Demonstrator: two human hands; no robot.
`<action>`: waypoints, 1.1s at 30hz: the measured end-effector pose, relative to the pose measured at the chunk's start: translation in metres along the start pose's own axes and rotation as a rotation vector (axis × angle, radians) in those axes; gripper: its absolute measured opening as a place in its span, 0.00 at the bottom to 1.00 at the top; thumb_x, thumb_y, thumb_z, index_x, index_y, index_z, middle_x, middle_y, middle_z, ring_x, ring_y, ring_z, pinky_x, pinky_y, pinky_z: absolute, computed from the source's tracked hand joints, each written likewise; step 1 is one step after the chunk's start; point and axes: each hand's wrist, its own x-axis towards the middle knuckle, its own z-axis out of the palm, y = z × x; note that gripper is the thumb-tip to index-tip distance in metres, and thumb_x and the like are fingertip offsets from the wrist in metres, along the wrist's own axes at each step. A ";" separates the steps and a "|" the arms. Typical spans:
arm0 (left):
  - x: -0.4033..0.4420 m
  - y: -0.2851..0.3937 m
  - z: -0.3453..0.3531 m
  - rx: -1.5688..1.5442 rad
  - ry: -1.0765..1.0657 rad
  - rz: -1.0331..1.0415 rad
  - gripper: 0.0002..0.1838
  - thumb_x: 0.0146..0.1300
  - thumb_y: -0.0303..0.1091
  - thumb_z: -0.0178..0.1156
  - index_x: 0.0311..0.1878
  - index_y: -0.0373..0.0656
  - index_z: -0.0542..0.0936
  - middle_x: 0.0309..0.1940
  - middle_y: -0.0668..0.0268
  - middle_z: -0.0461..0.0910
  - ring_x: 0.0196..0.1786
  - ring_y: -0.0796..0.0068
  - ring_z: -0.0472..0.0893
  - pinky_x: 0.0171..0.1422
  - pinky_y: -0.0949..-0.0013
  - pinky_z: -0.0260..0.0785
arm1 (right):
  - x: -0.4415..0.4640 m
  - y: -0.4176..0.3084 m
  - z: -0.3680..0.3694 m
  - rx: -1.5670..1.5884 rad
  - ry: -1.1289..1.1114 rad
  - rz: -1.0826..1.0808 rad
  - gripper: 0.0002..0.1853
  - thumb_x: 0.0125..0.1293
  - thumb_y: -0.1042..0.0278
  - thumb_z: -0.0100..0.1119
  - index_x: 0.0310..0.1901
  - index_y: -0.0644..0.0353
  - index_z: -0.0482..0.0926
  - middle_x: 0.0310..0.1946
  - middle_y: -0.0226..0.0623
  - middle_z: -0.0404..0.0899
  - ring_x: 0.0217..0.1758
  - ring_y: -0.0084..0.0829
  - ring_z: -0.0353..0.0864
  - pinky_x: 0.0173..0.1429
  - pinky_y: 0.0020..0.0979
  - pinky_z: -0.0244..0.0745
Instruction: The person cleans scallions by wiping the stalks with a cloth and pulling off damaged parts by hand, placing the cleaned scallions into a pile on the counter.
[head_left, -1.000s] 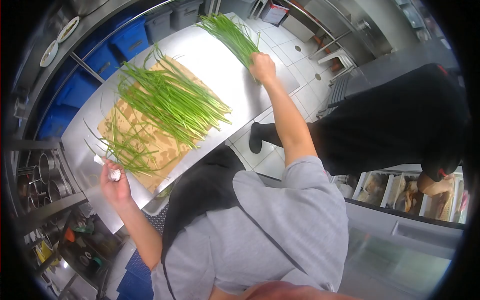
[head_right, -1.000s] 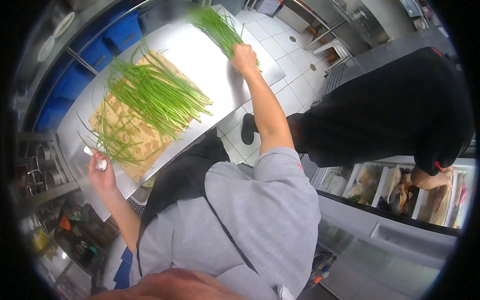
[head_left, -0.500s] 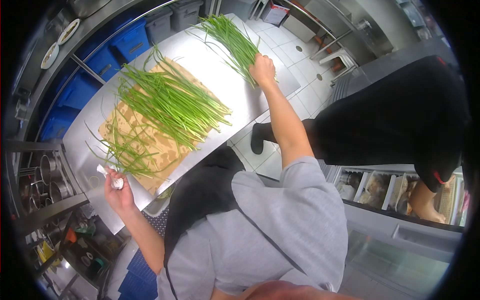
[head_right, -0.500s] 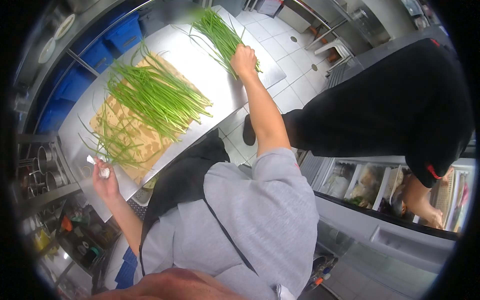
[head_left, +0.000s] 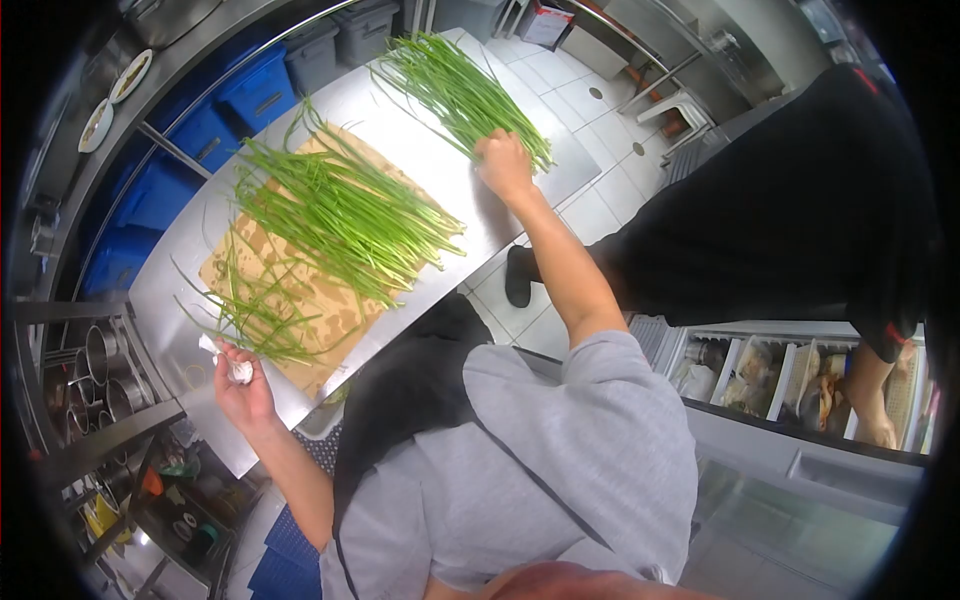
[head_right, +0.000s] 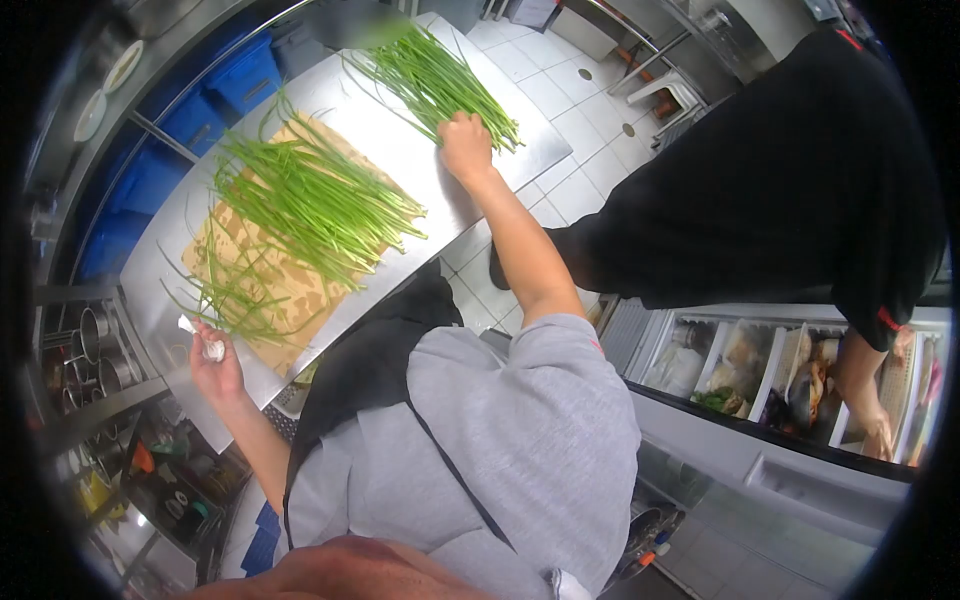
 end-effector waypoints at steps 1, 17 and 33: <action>-0.001 0.000 0.002 0.007 -0.001 0.002 0.20 0.69 0.23 0.54 0.62 0.29 0.67 0.46 0.56 0.77 0.43 0.69 0.78 0.48 0.67 0.74 | 0.002 0.002 -0.003 0.015 -0.022 0.031 0.07 0.53 0.76 0.56 0.33 0.59 0.82 0.40 0.45 0.79 0.47 0.49 0.78 0.47 0.48 0.79; -0.016 -0.016 0.011 0.081 -0.022 -0.084 0.22 0.71 0.35 0.54 0.63 0.32 0.71 0.54 0.52 0.77 0.59 0.59 0.76 0.64 0.56 0.71 | 0.017 -0.059 -0.066 0.368 0.088 0.015 0.08 0.58 0.74 0.57 0.35 0.58 0.86 0.31 0.44 0.86 0.35 0.43 0.86 0.42 0.40 0.79; -0.020 -0.027 0.008 0.390 0.056 0.245 0.17 0.69 0.25 0.57 0.60 0.35 0.71 0.51 0.61 0.79 0.52 0.71 0.80 0.59 0.64 0.72 | -0.077 -0.205 -0.043 0.179 -0.697 -0.380 0.07 0.50 0.64 0.66 0.27 0.57 0.85 0.24 0.48 0.82 0.32 0.50 0.83 0.41 0.43 0.79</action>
